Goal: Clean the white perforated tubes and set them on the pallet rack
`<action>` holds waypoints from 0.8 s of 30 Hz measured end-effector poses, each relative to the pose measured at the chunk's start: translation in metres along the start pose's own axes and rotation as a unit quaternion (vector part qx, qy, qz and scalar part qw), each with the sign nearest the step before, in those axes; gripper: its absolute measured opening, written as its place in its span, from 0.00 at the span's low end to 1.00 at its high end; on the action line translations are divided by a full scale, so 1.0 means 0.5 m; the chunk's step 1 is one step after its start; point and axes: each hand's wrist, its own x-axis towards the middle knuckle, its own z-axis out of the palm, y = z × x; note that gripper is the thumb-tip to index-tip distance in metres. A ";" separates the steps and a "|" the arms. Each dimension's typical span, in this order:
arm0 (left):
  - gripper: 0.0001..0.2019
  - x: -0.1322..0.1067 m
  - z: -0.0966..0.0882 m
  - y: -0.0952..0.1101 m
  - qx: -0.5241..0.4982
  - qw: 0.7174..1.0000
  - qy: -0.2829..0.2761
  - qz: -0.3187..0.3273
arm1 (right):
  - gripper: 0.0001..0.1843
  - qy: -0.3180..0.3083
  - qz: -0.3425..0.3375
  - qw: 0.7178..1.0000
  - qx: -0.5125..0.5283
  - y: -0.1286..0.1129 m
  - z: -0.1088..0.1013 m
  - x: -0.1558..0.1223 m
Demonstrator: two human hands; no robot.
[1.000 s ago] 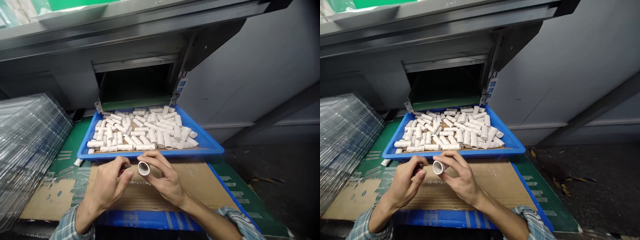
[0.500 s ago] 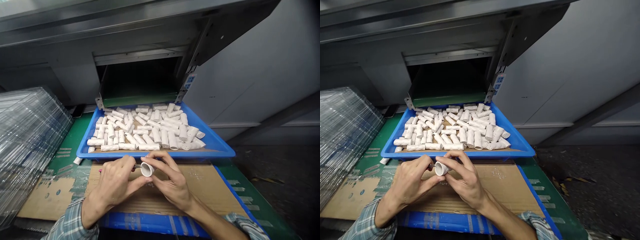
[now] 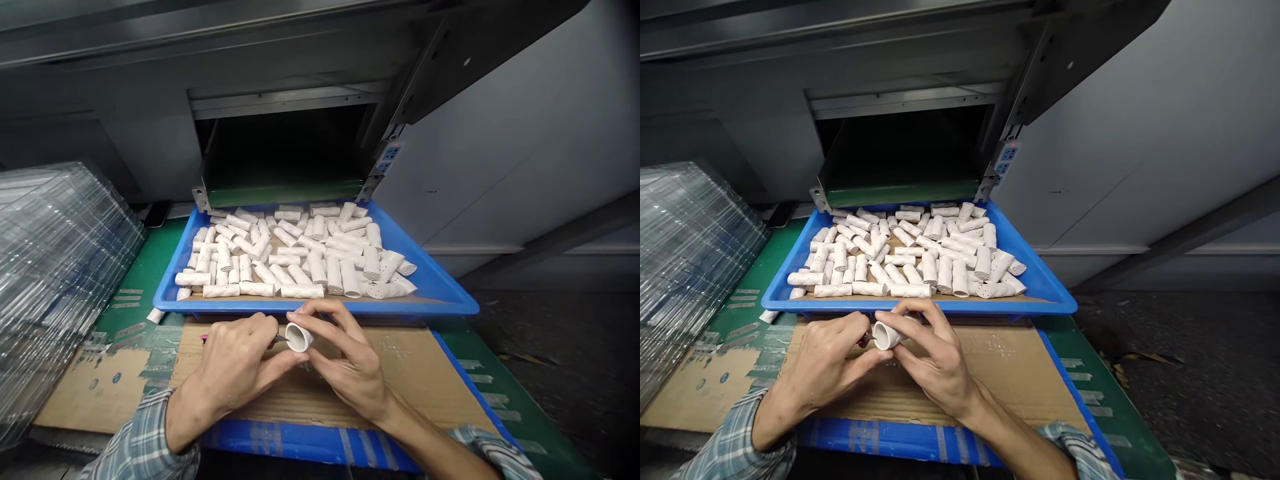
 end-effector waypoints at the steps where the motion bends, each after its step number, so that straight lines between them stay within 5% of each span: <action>1: 0.26 -0.001 0.001 -0.001 -0.006 1.000 0.002 0.004 | 0.28 -0.001 0.001 1.000 0.000 0.000 0.000 0.000; 17: 0.23 -0.006 0.010 -0.009 -0.048 0.999 -0.016 -0.008 | 0.27 0.004 0.013 1.000 0.006 0.007 0.001 -0.004; 24: 0.16 -0.007 0.018 -0.009 -0.102 0.992 0.069 0.037 | 0.23 0.013 0.083 0.994 0.067 0.006 0.003 0.000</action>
